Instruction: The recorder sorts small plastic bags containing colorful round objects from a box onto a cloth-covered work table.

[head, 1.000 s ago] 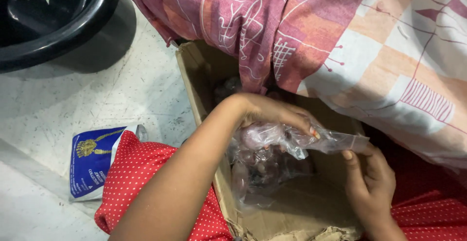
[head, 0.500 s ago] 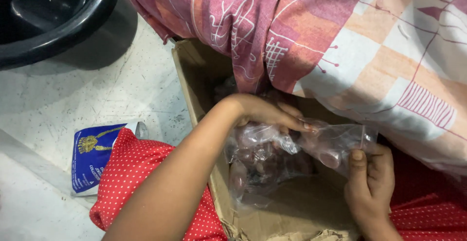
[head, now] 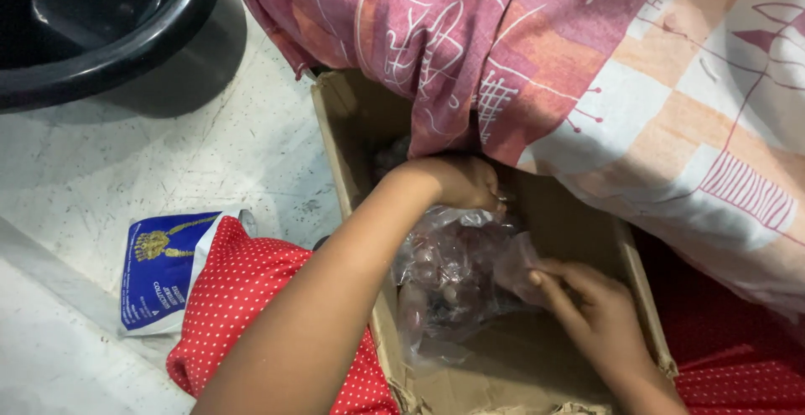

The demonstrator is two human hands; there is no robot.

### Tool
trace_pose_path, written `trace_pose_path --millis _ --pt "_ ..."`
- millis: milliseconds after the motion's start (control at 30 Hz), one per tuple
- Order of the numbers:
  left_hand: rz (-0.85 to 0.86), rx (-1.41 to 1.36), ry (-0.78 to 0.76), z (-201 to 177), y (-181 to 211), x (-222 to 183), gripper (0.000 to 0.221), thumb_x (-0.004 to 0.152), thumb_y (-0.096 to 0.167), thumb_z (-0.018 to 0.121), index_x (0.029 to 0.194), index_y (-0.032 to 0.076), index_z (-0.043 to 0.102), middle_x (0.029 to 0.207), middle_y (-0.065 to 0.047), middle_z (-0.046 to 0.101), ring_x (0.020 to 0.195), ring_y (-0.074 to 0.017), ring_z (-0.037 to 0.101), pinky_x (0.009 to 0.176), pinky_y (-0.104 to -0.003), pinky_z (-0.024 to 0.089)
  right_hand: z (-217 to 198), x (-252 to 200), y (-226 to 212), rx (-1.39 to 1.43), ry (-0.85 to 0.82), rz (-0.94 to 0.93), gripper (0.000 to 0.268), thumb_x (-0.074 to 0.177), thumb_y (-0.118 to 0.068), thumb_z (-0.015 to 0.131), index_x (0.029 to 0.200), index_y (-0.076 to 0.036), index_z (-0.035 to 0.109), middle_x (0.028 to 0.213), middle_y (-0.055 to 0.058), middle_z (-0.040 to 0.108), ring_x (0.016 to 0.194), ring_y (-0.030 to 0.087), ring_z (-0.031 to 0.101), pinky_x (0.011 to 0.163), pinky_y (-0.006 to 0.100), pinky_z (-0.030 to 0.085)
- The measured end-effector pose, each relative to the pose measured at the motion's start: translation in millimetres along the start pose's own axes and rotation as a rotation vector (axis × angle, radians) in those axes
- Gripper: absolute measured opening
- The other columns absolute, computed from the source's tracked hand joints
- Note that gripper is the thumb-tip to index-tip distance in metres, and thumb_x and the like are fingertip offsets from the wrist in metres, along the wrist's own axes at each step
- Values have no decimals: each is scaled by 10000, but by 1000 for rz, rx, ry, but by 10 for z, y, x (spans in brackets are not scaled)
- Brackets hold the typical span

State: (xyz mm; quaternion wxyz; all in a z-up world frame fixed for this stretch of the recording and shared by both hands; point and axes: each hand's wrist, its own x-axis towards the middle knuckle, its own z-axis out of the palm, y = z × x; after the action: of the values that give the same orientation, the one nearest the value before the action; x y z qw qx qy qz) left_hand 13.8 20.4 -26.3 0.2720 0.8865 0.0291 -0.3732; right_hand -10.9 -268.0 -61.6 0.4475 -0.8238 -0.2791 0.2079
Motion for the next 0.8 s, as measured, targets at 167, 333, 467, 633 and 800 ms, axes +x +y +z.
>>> trace_pose_path --millis 167,333,467,633,800 --pt "-109 185 104 226 -237 218 617 873 564 634 1374 204 599 1409 -160 573 1319 -333 545 1093 -450 427 26 72 -132 -128 -235 22 270 862 -224 720 1087 -84 773 999 121 783 865 271 764 750 353 577" --pt "-238 232 69 153 -93 47 745 873 630 610 1493 236 482 1518 -140 496 1398 -331 485 1151 -463 401 76 80 29 -192 -323 -83 272 841 -202 711 1076 -80 770 1035 141 778 938 334 744 807 404 562" --pt "-235 266 28 222 -161 186 693 924 560 576 1513 208 484 1531 -152 516 1409 -341 499 1164 -470 402 87 93 7 -225 -375 37 308 843 -227 716 1121 -102 765 1043 151 772 941 330 755 819 393 576" --pt "-261 239 32 150 2 6 741 900 522 583 1557 254 367 1575 -132 423 1446 -336 420 1176 -472 359 90 118 -28 -226 -411 60 366 844 -244 714 1180 -104 749 1058 164 769 939 334 757 820 400 572" --pt "-237 235 125 271 -108 95 656 925 467 519 1522 213 419 1573 -148 418 1440 -337 422 1171 -468 358 54 153 -204 -295 -470 204 382 884 -290 727 1237 -145 726 998 171 773 906 321 774 807 397 580"
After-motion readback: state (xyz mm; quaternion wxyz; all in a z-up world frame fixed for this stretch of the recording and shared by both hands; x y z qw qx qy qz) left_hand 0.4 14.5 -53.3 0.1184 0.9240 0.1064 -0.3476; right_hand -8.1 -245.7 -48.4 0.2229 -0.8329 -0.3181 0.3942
